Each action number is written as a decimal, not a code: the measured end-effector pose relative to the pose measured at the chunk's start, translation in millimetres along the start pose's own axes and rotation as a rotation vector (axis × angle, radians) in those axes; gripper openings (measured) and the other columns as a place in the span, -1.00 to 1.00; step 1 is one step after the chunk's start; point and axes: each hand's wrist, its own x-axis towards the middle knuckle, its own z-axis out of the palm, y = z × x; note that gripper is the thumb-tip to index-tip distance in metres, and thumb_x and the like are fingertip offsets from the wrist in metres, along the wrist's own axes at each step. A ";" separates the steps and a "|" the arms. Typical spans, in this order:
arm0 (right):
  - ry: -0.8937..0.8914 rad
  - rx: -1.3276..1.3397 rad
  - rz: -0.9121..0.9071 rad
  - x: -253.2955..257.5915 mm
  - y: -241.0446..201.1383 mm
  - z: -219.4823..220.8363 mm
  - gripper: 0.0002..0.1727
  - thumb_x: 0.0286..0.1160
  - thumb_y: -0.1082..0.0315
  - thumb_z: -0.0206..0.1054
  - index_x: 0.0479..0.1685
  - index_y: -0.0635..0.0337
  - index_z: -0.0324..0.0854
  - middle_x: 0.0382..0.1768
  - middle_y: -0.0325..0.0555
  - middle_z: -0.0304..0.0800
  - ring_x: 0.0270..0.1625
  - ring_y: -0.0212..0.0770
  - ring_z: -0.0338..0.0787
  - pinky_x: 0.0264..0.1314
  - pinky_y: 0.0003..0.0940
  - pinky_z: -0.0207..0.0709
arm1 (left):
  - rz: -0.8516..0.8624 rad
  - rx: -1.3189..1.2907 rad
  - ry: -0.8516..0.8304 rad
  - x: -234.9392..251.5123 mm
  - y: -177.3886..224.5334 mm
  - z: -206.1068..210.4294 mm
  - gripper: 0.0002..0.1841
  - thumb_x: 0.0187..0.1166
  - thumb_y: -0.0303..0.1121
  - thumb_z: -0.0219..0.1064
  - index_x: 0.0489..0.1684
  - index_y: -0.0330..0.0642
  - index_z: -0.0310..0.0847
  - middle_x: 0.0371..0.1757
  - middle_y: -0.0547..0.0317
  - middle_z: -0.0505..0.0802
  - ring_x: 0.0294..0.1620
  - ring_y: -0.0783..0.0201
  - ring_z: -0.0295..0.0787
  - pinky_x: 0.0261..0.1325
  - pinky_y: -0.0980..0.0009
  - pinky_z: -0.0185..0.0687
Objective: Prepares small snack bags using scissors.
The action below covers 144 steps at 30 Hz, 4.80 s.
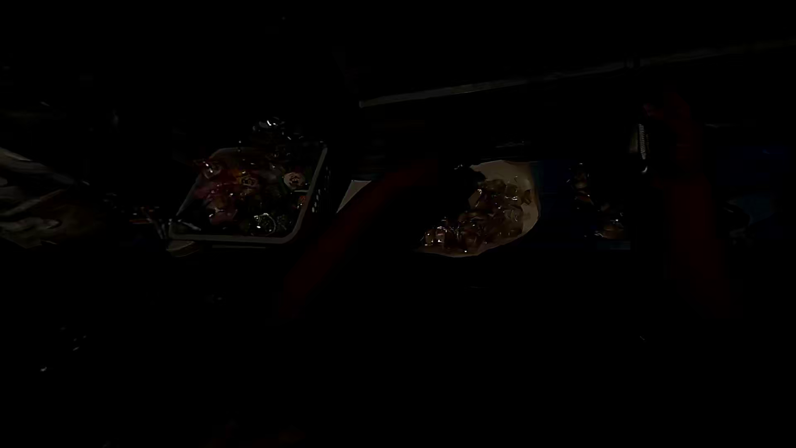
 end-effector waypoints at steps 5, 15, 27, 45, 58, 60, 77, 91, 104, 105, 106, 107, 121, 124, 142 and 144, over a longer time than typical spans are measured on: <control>0.056 -0.137 0.099 -19.3 -21.4 36.1 -0.67 0.73 0.43 -0.04 0.30 -0.01 0.52 -0.35 -0.46 0.69 -0.43 -0.55 0.66 -0.31 -0.64 0.62 | -0.122 0.309 -0.029 14.9 -41.2 19.6 -0.74 0.62 -0.32 0.39 0.16 -0.21 0.76 0.14 -0.19 0.82 0.25 -0.23 0.72 0.30 -0.34 0.52; -0.019 -0.060 0.045 -6.6 -10.1 19.3 -0.67 0.70 0.43 -0.01 0.28 -0.01 0.54 -0.39 -0.44 0.74 -0.47 -0.50 0.70 -0.36 -0.59 0.65 | -0.133 -0.675 0.291 12.4 -0.3 -13.1 -0.76 0.90 -0.32 -0.04 0.17 -0.21 0.52 -0.30 0.28 0.76 -0.32 0.41 0.78 -0.13 0.45 0.77; 0.032 -0.075 0.048 -5.6 -8.9 13.7 -0.66 0.71 0.40 -0.03 0.27 -0.08 0.55 -0.36 -0.45 0.74 -0.47 -0.52 0.67 -0.38 -0.63 0.60 | 0.085 -0.877 0.057 59.0 65.3 44.5 -0.30 0.82 -0.45 0.08 0.92 -0.10 -0.19 0.51 -0.15 0.64 0.37 0.17 0.69 0.37 0.22 0.63; 0.008 -0.134 0.067 -7.8 -6.3 21.7 -0.65 0.69 0.44 -0.03 0.21 -0.10 0.59 -0.32 -0.50 0.76 -0.39 -0.53 0.72 -0.33 -0.61 0.65 | -0.243 0.325 0.059 -40.7 -62.4 -6.9 -0.82 0.57 -0.51 0.38 0.02 -0.36 0.75 0.02 -0.26 0.83 0.11 -0.24 0.78 0.23 -0.29 0.58; 0.014 -0.132 0.060 -7.6 -7.6 19.8 -0.64 0.68 0.43 -0.03 0.26 -0.08 0.56 -0.35 -0.49 0.75 -0.45 -0.54 0.69 -0.40 -0.64 0.61 | -0.143 -0.084 0.210 -51.4 -39.5 -38.8 -0.65 0.72 -0.49 0.24 0.44 -0.19 0.45 0.42 0.01 0.66 0.09 0.28 0.80 0.15 0.30 0.73; 0.022 -0.140 0.068 -8.2 -8.1 21.3 -0.64 0.68 0.44 -0.04 0.27 -0.08 0.54 -0.33 -0.49 0.75 -0.43 -0.54 0.70 -0.38 -0.63 0.61 | -0.163 0.028 0.123 -53.1 -39.5 -35.2 -0.54 0.72 -0.47 0.27 0.59 -0.18 0.39 0.56 -0.07 0.60 0.29 0.13 0.77 0.36 0.14 0.66; 0.062 -0.016 -0.001 -8.4 -14.2 18.5 -0.66 0.68 0.47 -0.03 0.25 0.03 0.56 -0.44 -0.40 0.72 -0.47 -0.47 0.70 -0.35 -0.55 0.67 | 0.031 0.202 0.203 19.1 -17.3 8.7 -0.81 0.73 -0.44 0.24 -0.06 -0.38 0.76 -0.17 -0.20 0.84 -0.12 -0.09 0.80 0.10 -0.16 0.64; 0.030 -0.032 0.009 -6.9 -13.4 14.7 -0.67 0.73 0.44 -0.04 0.29 0.03 0.54 -0.35 -0.38 0.75 -0.42 -0.47 0.73 -0.34 -0.56 0.67 | 0.268 -0.467 0.248 32.6 48.9 -2.1 -0.63 0.71 -0.50 0.22 0.46 -0.26 0.52 0.33 0.07 0.71 0.15 0.39 0.75 0.16 0.44 0.72; 0.014 -0.135 0.035 -8.0 -10.6 21.7 -0.66 0.68 0.47 -0.01 0.23 -0.05 0.57 -0.36 -0.48 0.76 -0.42 -0.52 0.72 -0.34 -0.61 0.65 | -0.158 0.233 -0.137 -67.7 -62.4 14.4 -0.57 0.45 -0.53 0.50 0.34 -0.18 0.70 0.25 -0.10 0.78 0.26 -0.08 0.72 0.34 -0.19 0.56; 0.021 -0.140 0.032 -8.3 -10.5 21.3 -0.66 0.68 0.47 -0.01 0.23 -0.05 0.58 -0.35 -0.48 0.76 -0.41 -0.52 0.72 -0.34 -0.61 0.65 | -0.141 0.269 -0.120 -67.2 -66.9 17.9 -0.57 0.44 -0.53 0.49 0.33 -0.20 0.71 0.25 -0.14 0.78 0.27 -0.14 0.72 0.34 -0.23 0.54; 0.024 -0.143 0.034 -8.4 -10.2 20.8 -0.66 0.68 0.46 0.00 0.23 -0.05 0.58 -0.33 -0.48 0.76 -0.40 -0.52 0.72 -0.33 -0.60 0.65 | -0.118 0.306 -0.085 -66.0 -70.9 19.2 -0.61 0.44 -0.52 0.48 0.28 -0.21 0.74 0.19 -0.16 0.80 0.22 -0.16 0.75 0.29 -0.24 0.58; 0.025 -0.149 0.040 -8.4 -10.2 21.0 -0.66 0.69 0.46 -0.01 0.24 -0.06 0.57 -0.33 -0.49 0.76 -0.39 -0.52 0.73 -0.32 -0.60 0.66 | -0.117 0.318 -0.047 -65.0 -71.5 17.1 -0.65 0.47 -0.50 0.47 0.25 -0.22 0.75 0.14 -0.18 0.80 0.16 -0.19 0.77 0.24 -0.27 0.59; 0.018 -0.125 0.046 -8.4 -8.1 23.0 -0.66 0.69 0.46 -0.01 0.20 -0.06 0.59 -0.35 -0.48 0.75 -0.42 -0.53 0.73 -0.35 -0.60 0.67 | -0.097 -0.428 0.356 -27.2 -38.0 -12.9 -0.76 0.87 -0.27 0.01 -0.21 -0.09 0.53 -0.30 0.39 0.63 -0.26 0.56 0.55 -0.06 0.51 0.50; 0.022 -0.119 0.045 -8.3 -8.4 22.7 -0.67 0.69 0.47 -0.01 0.22 -0.04 0.58 -0.35 -0.47 0.75 -0.41 -0.52 0.73 -0.35 -0.59 0.67 | -0.084 -0.572 0.296 -3.8 -10.8 -4.8 -0.78 0.88 -0.34 -0.02 -0.16 -0.13 0.50 -0.27 0.34 0.75 -0.24 0.50 0.70 -0.03 0.49 0.65; 0.046 -0.111 0.024 -9.5 -14.8 26.7 -0.67 0.70 0.47 -0.02 0.20 -0.05 0.57 -0.35 -0.49 0.72 -0.42 -0.52 0.71 -0.31 -0.59 0.67 | -0.288 0.459 -0.139 -15.0 -38.1 -13.7 -0.65 0.62 -0.44 0.35 0.35 -0.25 0.66 0.16 -0.27 0.80 0.23 -0.27 0.73 0.32 -0.32 0.52; 0.024 -0.120 0.027 -10.5 -13.5 30.4 -0.68 0.70 0.47 -0.01 0.18 -0.06 0.58 -0.36 -0.52 0.72 -0.41 -0.55 0.70 -0.30 -0.62 0.66 | -0.420 0.503 -0.213 -29.2 -56.4 0.1 -0.48 0.46 -0.37 0.51 0.44 -0.22 0.58 0.18 -0.34 0.78 0.23 -0.37 0.71 0.25 -0.45 0.49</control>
